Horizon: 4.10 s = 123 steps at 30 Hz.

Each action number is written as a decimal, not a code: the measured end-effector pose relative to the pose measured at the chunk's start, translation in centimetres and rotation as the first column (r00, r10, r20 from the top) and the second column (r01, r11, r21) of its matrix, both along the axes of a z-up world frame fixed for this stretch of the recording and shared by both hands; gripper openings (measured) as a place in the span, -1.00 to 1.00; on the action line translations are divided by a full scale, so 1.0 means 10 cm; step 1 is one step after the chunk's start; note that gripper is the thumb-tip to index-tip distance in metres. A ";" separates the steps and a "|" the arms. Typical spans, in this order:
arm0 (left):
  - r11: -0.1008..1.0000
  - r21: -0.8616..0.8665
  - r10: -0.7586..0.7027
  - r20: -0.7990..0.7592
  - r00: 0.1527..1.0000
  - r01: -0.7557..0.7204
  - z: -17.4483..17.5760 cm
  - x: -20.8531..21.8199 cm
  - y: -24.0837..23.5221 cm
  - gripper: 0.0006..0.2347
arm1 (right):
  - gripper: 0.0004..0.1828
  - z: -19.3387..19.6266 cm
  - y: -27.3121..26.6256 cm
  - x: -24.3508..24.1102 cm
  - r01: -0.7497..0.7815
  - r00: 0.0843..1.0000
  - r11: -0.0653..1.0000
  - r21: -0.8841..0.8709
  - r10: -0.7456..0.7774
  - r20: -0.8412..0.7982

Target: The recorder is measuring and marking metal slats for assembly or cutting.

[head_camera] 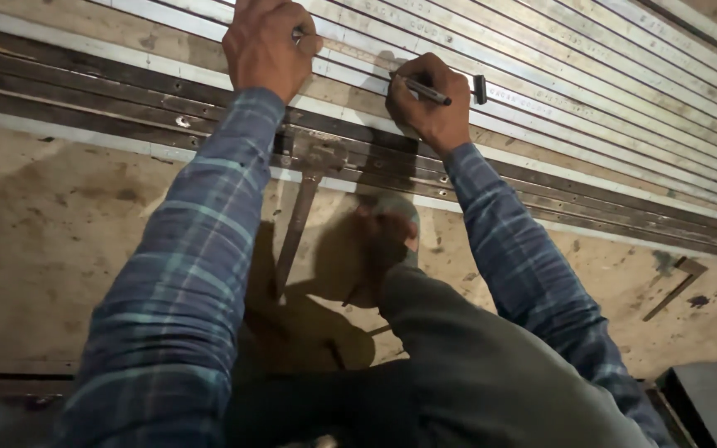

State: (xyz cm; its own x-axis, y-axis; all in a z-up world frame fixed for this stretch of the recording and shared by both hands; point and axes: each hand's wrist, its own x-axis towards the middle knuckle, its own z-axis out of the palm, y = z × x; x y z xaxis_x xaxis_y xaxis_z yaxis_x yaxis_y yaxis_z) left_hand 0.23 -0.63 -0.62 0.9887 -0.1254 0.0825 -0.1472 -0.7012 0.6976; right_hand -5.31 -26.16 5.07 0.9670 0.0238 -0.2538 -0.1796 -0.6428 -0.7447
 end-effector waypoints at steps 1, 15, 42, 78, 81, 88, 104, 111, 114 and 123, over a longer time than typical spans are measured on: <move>1.000 0.006 0.006 0.002 1.000 -0.006 0.00 0.00 -0.01 -0.82 | -0.76 -0.01 0.00 0.00 0.002 1.000 1.000 -0.011 -0.002 0.004; 0.999 0.038 0.016 -0.026 1.000 -0.015 -0.03 0.00 -0.02 -0.83 | -0.77 -0.06 -0.03 0.01 -0.064 0.997 0.997 -0.047 0.065 0.035; 1.000 0.025 -0.017 -0.009 1.000 0.017 0.09 0.01 0.00 -0.82 | -0.88 -0.01 -0.14 -0.13 0.111 0.932 0.985 -0.133 -0.057 0.358; 0.993 0.079 -0.084 -0.049 0.995 0.087 0.03 0.24 -0.13 -0.88 | -0.88 0.04 -0.41 0.17 0.041 0.996 0.996 -0.077 -0.035 0.088; 0.993 0.075 -0.085 -0.025 0.996 0.087 0.04 0.22 -0.13 -0.88 | -0.90 0.15 -0.35 0.19 0.131 0.988 0.991 0.032 -0.127 -0.088; 0.993 0.077 -0.084 -0.035 0.996 0.087 0.07 0.24 -0.13 -0.86 | -0.89 -0.02 -0.43 0.12 0.067 0.994 0.994 -0.086 -0.059 0.096; 0.998 0.046 -0.034 -0.024 0.999 0.035 0.06 0.22 -0.18 -0.81 | -0.83 0.06 -0.21 0.10 0.075 0.910 0.973 -0.219 0.023 0.413; 1.000 0.023 -0.021 0.013 1.000 0.020 0.04 0.22 -0.19 -0.79 | -0.77 -0.08 -0.21 0.15 -0.072 0.992 0.994 0.086 0.062 0.107; 1.000 0.024 -0.012 0.037 0.999 0.011 0.02 0.21 -0.20 -0.79 | -0.79 -0.06 -0.18 0.15 -0.013 0.999 0.998 0.069 0.009 0.046; 1.000 0.000 0.002 0.046 0.999 -0.002 0.01 0.19 -0.22 -0.80 | -0.82 -0.10 -0.18 0.15 -0.010 0.997 0.998 -0.062 0.015 0.078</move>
